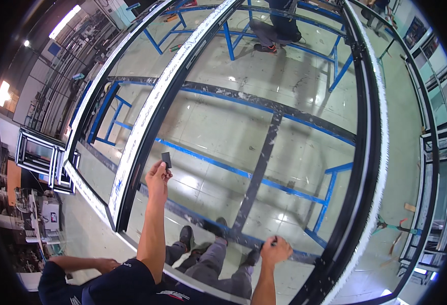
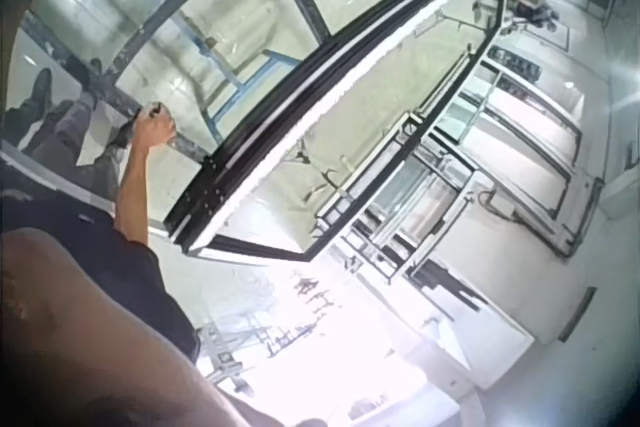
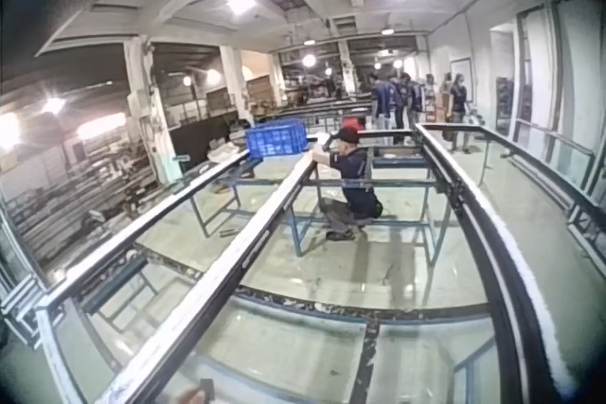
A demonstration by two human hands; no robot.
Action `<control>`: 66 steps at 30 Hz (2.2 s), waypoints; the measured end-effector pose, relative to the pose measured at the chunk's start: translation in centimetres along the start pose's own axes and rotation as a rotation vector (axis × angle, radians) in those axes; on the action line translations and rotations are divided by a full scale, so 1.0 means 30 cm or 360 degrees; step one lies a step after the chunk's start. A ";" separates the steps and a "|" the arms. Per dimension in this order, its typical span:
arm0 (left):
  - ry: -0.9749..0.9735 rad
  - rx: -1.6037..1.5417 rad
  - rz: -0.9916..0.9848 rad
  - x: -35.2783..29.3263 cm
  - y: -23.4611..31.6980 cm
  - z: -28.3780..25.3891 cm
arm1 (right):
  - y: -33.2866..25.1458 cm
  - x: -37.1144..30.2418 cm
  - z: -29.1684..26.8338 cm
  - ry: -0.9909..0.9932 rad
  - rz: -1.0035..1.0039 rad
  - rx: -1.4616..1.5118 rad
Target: The person hammers a metal corner connector on a wooden block, fastens it into a curved window frame segment with a pneumatic driver, and joins frame sections together. The person then handles and fits a rubber piece onto a window frame assembly on a worktable alongside a coworker.
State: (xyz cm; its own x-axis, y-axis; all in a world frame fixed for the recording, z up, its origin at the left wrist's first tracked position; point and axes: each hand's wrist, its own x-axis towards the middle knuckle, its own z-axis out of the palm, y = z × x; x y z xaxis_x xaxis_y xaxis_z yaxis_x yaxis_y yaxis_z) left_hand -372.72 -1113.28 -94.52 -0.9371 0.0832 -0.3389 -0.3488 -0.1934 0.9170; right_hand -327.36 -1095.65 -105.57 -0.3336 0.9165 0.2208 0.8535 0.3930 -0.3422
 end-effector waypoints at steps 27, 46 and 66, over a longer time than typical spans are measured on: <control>-0.0104 -0.0268 0.0467 -1.662 0.308 -0.347 | -0.326 -0.130 -1.142 -0.1709 -0.0424 0.2398; -0.0356 -0.0317 0.0599 -1.836 0.469 -0.401 | -0.601 -0.291 -1.440 -0.1750 -0.0901 0.2123; -0.0832 -0.0893 0.0369 -1.706 0.403 -0.592 | -0.636 -0.468 -1.503 -0.1607 -0.1238 0.1910</control>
State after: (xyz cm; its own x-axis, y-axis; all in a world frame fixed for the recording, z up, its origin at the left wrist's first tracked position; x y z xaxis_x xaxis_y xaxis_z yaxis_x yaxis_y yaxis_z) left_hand -329.16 -1137.24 -69.81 -0.9086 0.4009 0.1172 -0.2292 -0.7131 0.6625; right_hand -320.90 -1119.37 -60.97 -0.9795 0.0043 0.2015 -0.1992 0.1298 -0.9713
